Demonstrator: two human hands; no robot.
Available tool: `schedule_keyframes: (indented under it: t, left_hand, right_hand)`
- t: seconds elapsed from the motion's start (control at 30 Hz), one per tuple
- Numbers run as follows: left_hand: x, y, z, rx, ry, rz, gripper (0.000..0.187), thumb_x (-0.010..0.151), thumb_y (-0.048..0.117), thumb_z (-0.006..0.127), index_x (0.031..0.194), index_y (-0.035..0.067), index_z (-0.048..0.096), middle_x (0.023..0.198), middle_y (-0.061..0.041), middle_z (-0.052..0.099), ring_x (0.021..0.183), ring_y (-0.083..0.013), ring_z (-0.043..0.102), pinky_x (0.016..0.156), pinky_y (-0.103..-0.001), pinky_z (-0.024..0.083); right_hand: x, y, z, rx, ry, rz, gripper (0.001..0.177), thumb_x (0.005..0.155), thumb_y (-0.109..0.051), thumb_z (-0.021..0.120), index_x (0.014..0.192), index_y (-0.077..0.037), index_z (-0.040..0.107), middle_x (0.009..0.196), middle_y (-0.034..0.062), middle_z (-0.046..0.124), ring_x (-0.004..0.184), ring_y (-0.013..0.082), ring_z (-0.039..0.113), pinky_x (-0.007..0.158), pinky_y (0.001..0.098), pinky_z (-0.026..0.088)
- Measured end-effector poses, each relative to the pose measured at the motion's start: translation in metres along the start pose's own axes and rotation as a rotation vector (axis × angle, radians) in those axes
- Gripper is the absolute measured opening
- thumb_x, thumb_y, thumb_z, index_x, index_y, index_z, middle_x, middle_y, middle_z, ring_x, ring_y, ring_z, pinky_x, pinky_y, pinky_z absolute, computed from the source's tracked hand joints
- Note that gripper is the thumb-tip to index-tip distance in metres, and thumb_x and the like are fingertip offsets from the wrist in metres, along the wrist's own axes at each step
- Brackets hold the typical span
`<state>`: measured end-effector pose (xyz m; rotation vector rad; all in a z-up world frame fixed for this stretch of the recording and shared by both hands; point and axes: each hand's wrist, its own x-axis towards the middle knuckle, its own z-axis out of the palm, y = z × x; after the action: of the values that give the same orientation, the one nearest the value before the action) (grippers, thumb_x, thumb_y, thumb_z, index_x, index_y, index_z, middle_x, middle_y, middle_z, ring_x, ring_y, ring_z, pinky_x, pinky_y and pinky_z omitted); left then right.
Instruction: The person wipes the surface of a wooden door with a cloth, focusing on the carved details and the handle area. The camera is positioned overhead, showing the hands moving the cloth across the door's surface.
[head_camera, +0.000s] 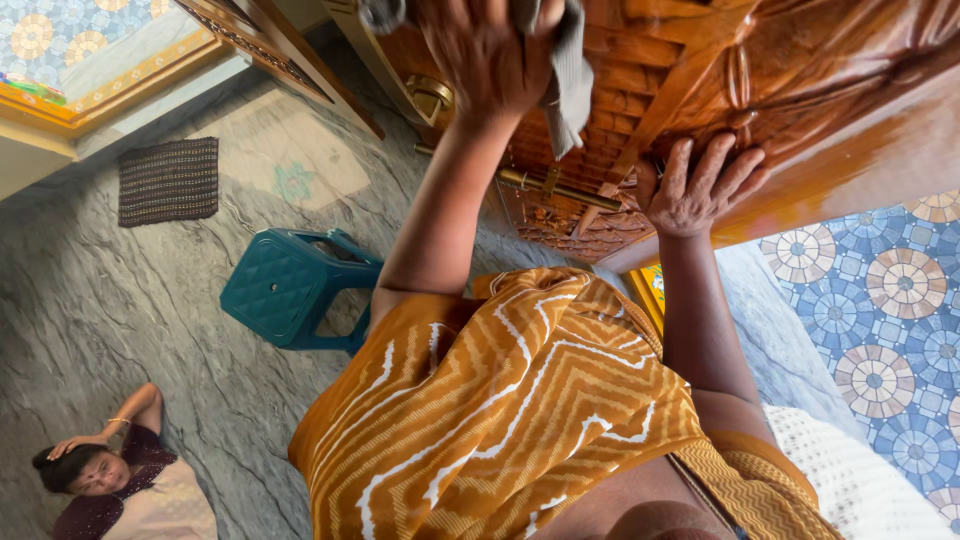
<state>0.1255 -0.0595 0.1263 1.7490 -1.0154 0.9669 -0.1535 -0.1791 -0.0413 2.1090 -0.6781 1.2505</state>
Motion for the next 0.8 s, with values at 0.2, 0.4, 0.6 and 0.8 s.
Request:
schedule_keyframes:
  t: [0.2, 0.4, 0.6, 0.8]
  left_hand:
    - [-0.023, 0.002, -0.006, -0.115, 0.131, 0.075, 0.077, 0.106, 0.068, 0.026, 0.168, 0.027, 0.007, 0.175, -0.013, 0.001, 0.16, -0.0429, 0.009, 0.129, -0.061, 0.014]
    - [-0.063, -0.014, 0.012, -0.111, 0.144, 0.102, 0.078, 0.105, 0.067, 0.029, 0.169, 0.026, 0.009, 0.174, -0.013, 0.002, 0.158, -0.0496, 0.011, 0.126, -0.066, 0.017]
    - [-0.105, -0.035, 0.03, -0.097, 0.126, 0.144, 0.078, 0.106, 0.067, 0.031, 0.168, 0.024, 0.01, 0.172, -0.016, 0.002, 0.157, -0.0523, 0.008, 0.128, -0.068, 0.016]
    - [-0.143, -0.052, 0.048, -0.051, 0.12, 0.19, 0.077, 0.106, 0.066, 0.024, 0.168, 0.021, 0.009, 0.172, -0.018, 0.001, 0.156, -0.0496, 0.01, 0.128, -0.067, 0.016]
  right_hand:
    - [-0.001, -0.002, 0.001, -0.015, 0.013, -0.01, 0.069, 0.115, -0.06, 0.051, 0.162, -0.012, 0.035, 0.163, 0.029, 0.03, 0.146, 0.0624, 0.024, 0.114, 0.0795, 0.022]
    - [0.001, -0.003, 0.004, -0.019, 0.0, -0.004, 0.07, 0.116, -0.06, 0.051, 0.162, -0.011, 0.033, 0.164, 0.0295, 0.028, 0.147, 0.0625, 0.021, 0.114, 0.0799, 0.022]
    - [0.005, -0.006, -0.004, -0.026, -0.004, -0.008, 0.069, 0.117, -0.059, 0.05, 0.163, -0.012, 0.032, 0.165, 0.029, 0.027, 0.148, 0.0616, 0.02, 0.115, 0.0797, 0.022]
    - [0.011, -0.007, -0.009, -0.026, 0.018, -0.016, 0.067, 0.115, -0.056, 0.045, 0.164, -0.012, 0.031, 0.165, 0.0281, 0.025, 0.148, 0.0605, 0.021, 0.116, 0.0783, 0.021]
